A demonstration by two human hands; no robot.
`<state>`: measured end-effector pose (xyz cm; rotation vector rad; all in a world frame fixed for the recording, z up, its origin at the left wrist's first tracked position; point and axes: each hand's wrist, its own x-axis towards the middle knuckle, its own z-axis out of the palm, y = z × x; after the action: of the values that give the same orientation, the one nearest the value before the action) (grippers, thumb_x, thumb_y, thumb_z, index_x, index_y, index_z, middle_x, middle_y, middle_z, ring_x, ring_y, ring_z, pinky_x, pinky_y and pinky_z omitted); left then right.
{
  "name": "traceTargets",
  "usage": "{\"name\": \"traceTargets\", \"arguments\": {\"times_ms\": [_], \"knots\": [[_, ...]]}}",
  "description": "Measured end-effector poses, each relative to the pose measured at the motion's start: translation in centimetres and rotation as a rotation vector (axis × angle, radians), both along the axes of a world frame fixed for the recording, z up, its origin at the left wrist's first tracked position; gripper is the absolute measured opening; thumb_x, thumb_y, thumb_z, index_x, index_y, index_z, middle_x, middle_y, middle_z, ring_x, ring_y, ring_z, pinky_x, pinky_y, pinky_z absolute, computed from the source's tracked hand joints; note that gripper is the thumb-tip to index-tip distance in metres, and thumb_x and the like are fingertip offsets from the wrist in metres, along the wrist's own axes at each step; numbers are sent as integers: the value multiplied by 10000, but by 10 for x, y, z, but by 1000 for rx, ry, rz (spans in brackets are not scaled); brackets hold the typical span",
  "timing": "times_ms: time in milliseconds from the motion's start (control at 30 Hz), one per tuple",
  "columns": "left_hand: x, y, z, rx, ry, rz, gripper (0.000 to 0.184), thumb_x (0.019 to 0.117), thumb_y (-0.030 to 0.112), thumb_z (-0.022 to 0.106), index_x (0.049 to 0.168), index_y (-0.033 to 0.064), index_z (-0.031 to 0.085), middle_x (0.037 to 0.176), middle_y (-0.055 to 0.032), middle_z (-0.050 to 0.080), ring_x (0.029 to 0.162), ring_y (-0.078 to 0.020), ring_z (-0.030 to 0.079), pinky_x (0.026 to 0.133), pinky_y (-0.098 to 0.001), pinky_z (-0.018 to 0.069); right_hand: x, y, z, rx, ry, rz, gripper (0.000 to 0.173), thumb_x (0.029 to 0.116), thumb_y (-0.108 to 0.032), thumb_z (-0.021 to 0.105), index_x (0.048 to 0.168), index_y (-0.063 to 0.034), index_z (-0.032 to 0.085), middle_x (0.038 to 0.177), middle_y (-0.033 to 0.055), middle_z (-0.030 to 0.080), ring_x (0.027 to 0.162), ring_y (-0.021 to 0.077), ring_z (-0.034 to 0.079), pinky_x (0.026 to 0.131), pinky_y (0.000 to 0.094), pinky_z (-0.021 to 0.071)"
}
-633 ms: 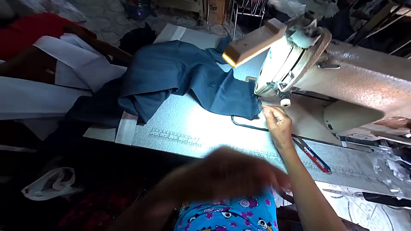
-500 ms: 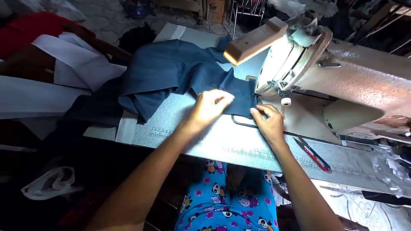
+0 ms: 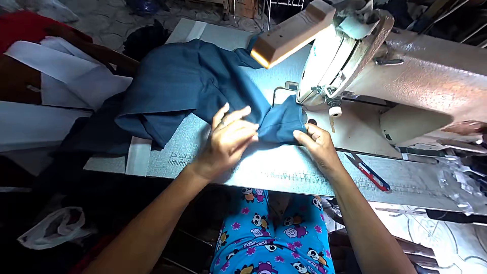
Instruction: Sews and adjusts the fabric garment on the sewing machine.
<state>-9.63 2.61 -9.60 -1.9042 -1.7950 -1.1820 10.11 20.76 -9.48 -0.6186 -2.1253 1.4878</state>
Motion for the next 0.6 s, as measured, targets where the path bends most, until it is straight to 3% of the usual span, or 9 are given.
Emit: {"name": "traceTargets", "arguments": {"times_ms": [33, 67, 133, 200, 267, 300, 367, 467, 600], "knots": [[2, -9, -2, -12, 61, -23, 208, 1000, 151, 608, 936, 26, 762, 987, -125, 754, 1153, -308, 672, 1170, -584, 317, 1, -3, 5, -19, -35, 6, 165, 1013, -174, 621, 1100, -50, 688, 858, 3, 693, 696, 22, 622, 646, 212, 531], [3, -15, -5, -47, 121, -35, 215, 1002, 155, 603, 897, 42, 752, 880, -109, 730, 1006, -274, 702, 1136, -571, 355, 1, -7, 7, -27, -45, -10, 167, 1017, -165, 626, 1104, -38, 691, 836, -1, 696, 659, 9, 610, 621, 195, 522], [3, -20, -5, -198, 196, -57, 235, 989, 183, 577, 871, 71, 747, 740, -74, 651, 788, -244, 674, 1043, -575, 425, 3, -17, 4, -18, -36, -88, 151, 1016, -149, 629, 956, -29, 697, 752, -16, 640, 587, -8, 550, 562, 160, 473], [9, -8, 1, -231, 187, -64, 278, 989, 257, 555, 905, 86, 758, 732, -63, 645, 753, -242, 652, 943, -544, 456, 3, -22, -2, 74, -59, -122, 198, 1009, -138, 627, 881, -9, 706, 818, 12, 633, 638, 8, 541, 596, 167, 462], [20, 18, 12, -139, 136, -111, 299, 1007, 227, 519, 1008, 82, 781, 898, -75, 724, 930, -259, 665, 940, -496, 438, -2, -25, -4, 239, -107, -131, 216, 1001, -146, 632, 866, -5, 725, 849, 53, 675, 706, 72, 597, 654, 248, 496], [24, 33, 16, -123, 101, -152, 324, 1008, 199, 483, 1064, 88, 782, 1038, -74, 757, 1083, -276, 660, 999, -500, 419, -6, -25, -5, 323, -124, -131, 210, 989, -129, 630, 856, 6, 722, 827, 86, 679, 722, 143, 627, 667, 334, 516], [23, 66, 17, -179, 32, -223, 396, 1011, 188, 410, 1137, 101, 775, 1230, -65, 743, 1323, -346, 574, 1128, -596, 321, -14, -25, -4, 405, -176, -151, 193, 949, -72, 623, 800, 22, 699, 769, 137, 675, 718, 263, 663, 652, 483, 529], [7, 102, 11, -384, 65, -120, 478, 1034, 271, 345, 1118, 83, 776, 1239, -93, 735, 1386, -433, 502, 1164, -741, 146, -27, -24, -2, 424, -263, -194, 274, 984, -111, 581, 727, -22, 614, 654, 98, 565, 613, 251, 573, 561, 457, 444], [-11, 119, 12, -568, 110, 90, 540, 1070, 423, 347, 1172, 86, 756, 1329, -118, 683, 1440, -488, 404, 1137, -811, -12, -35, -26, 7, 408, -305, -194, 285, 1047, -178, 578, 861, -5, 707, 785, 143, 657, 727, 299, 636, 646, 509, 481]]}}
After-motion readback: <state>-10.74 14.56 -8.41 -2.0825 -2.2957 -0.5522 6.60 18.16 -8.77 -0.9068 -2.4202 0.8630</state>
